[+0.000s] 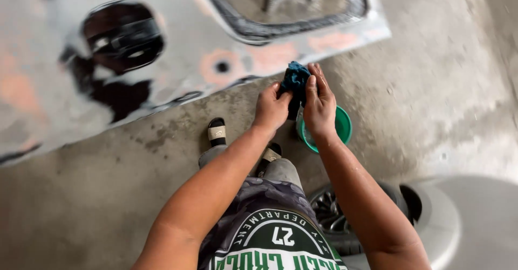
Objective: The person dips a blue cloth into a green bucket of water and wrings it out. They then use the cloth and a small rectangular block to scrub and wipe a silver car door panel, focusing on the area around the door handle. The person repeatedly scrubs the surface and wipes it clean with the cloth.
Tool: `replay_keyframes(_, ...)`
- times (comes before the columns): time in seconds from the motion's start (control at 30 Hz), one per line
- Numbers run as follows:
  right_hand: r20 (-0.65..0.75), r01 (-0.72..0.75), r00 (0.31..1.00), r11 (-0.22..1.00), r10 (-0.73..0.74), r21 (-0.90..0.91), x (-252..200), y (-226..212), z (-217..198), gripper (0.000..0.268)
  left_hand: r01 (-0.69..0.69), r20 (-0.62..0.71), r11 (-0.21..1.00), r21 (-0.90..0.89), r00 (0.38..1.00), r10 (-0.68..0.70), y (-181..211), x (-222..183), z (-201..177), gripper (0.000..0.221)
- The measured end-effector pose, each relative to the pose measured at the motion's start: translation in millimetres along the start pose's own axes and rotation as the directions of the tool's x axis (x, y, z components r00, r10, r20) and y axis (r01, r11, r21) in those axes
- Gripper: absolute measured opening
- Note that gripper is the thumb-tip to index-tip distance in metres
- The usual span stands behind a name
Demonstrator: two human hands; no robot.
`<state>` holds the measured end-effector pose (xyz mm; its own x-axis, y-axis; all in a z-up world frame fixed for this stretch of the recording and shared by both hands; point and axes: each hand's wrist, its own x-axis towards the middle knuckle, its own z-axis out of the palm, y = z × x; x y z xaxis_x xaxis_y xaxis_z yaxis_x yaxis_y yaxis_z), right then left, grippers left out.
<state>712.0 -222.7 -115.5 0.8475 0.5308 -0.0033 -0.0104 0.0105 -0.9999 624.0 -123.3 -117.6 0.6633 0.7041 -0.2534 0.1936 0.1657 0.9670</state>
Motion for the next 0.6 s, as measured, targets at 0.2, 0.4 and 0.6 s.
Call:
replay_keyframes(0.2, 0.382, 0.363, 0.887, 0.902, -0.258, -0.234, 26, -66, 138, 0.046, -0.116, -0.402, 0.991, 0.067, 0.906, 0.133, 3, 24, -171, 0.025)
replay_keyframes(0.4, 0.568, 0.234, 0.818, 0.849, 0.091, -0.474, 24, 29, 269, 0.064, 0.081, -0.552, 0.997, -0.011, 0.83, -0.074, -35, 0, -324, 0.02)
replay_keyframes(0.6, 0.66, 0.581, 0.728, 0.677, -0.184, -0.452, -43, 10, 396, 0.039, 0.094, -0.627, 0.991, 0.092, 0.779, -0.016, -24, -22, -433, 0.013)
